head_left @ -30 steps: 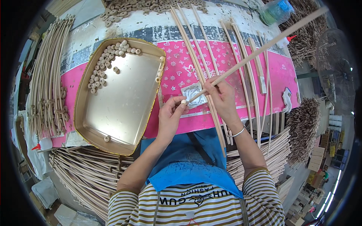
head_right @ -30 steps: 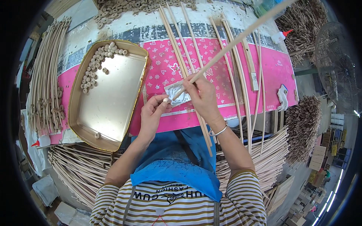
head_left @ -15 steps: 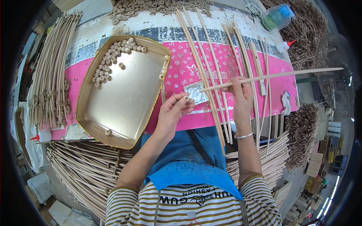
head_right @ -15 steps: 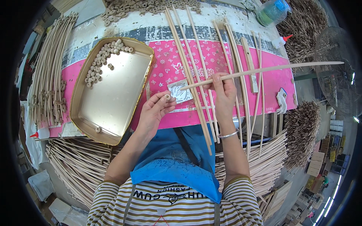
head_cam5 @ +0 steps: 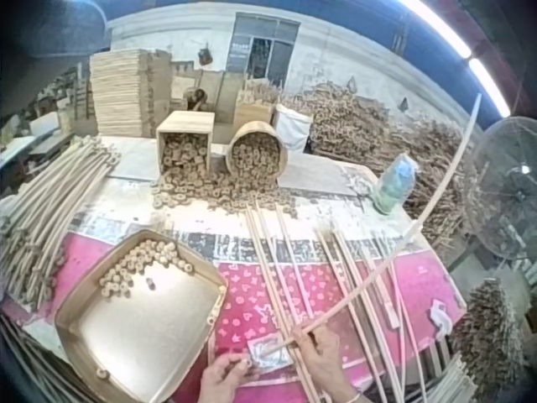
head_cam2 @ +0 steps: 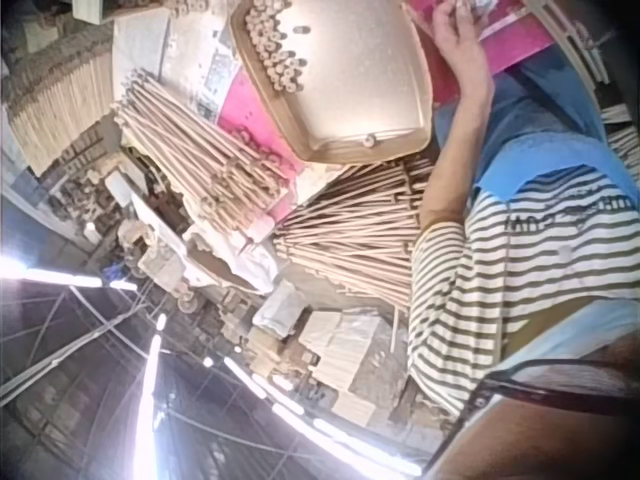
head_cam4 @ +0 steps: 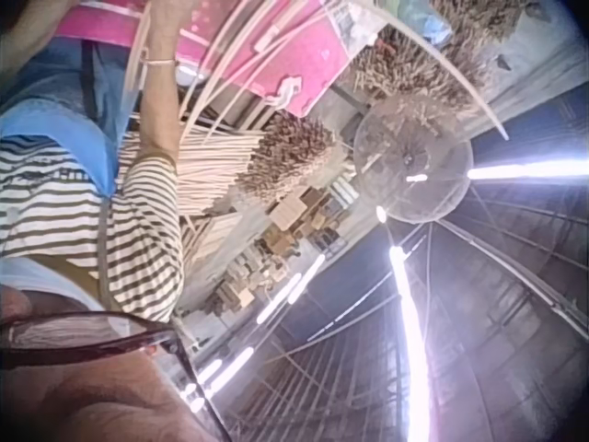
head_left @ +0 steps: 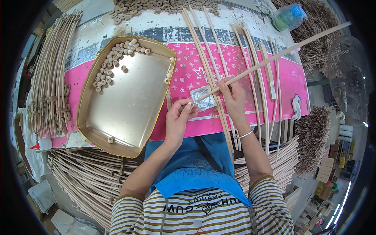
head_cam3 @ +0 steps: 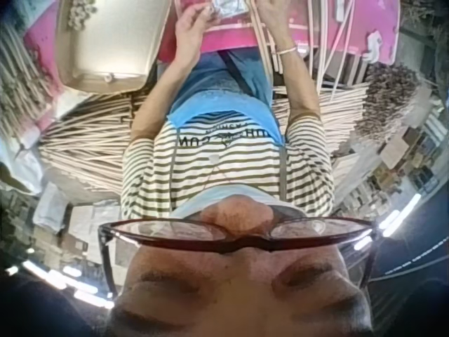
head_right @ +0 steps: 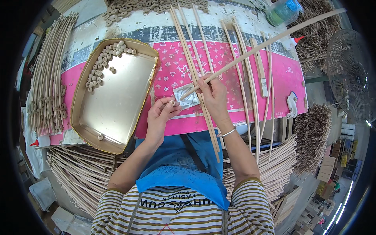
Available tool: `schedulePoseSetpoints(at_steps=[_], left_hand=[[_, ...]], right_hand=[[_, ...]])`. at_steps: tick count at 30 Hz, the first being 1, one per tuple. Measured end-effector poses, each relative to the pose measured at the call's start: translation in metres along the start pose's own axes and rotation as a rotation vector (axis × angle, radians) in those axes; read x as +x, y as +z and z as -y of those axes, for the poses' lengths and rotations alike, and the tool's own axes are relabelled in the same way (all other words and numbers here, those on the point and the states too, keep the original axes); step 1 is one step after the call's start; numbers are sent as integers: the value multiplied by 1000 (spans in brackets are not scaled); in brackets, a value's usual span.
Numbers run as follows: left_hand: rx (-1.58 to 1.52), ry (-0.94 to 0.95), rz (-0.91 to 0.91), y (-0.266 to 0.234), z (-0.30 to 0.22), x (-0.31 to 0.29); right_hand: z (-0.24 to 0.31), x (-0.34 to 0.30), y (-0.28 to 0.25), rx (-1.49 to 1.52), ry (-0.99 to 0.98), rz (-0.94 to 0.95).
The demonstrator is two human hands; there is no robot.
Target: Assembling wooden sticks and beads by applying glue and joining them at a workshop workbench.
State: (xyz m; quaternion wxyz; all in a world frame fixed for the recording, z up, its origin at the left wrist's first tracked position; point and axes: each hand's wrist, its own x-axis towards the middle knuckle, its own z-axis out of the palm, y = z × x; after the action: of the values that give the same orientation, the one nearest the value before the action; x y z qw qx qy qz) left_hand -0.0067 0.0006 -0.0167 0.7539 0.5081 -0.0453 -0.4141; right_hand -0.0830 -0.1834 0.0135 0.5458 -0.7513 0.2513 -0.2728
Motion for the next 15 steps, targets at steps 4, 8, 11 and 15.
schedulePoseSetpoints(at_steps=[4, 8, 11, 15], left_hand=[[-92, -7, 1, -4, -2, -1], [-158, -22, 7, -6, -11, -3], [-236, -64, 43, -5, -14, -3], [-274, -105, 97, 3, -20, -6]], right_hand=[[2, -2, -8, 87, 55, 39], [21, -1, -24, 223, 75, -25], [31, -5, -27, 338, 72, -73], [41, -14, -26, 366, 50, -94]])
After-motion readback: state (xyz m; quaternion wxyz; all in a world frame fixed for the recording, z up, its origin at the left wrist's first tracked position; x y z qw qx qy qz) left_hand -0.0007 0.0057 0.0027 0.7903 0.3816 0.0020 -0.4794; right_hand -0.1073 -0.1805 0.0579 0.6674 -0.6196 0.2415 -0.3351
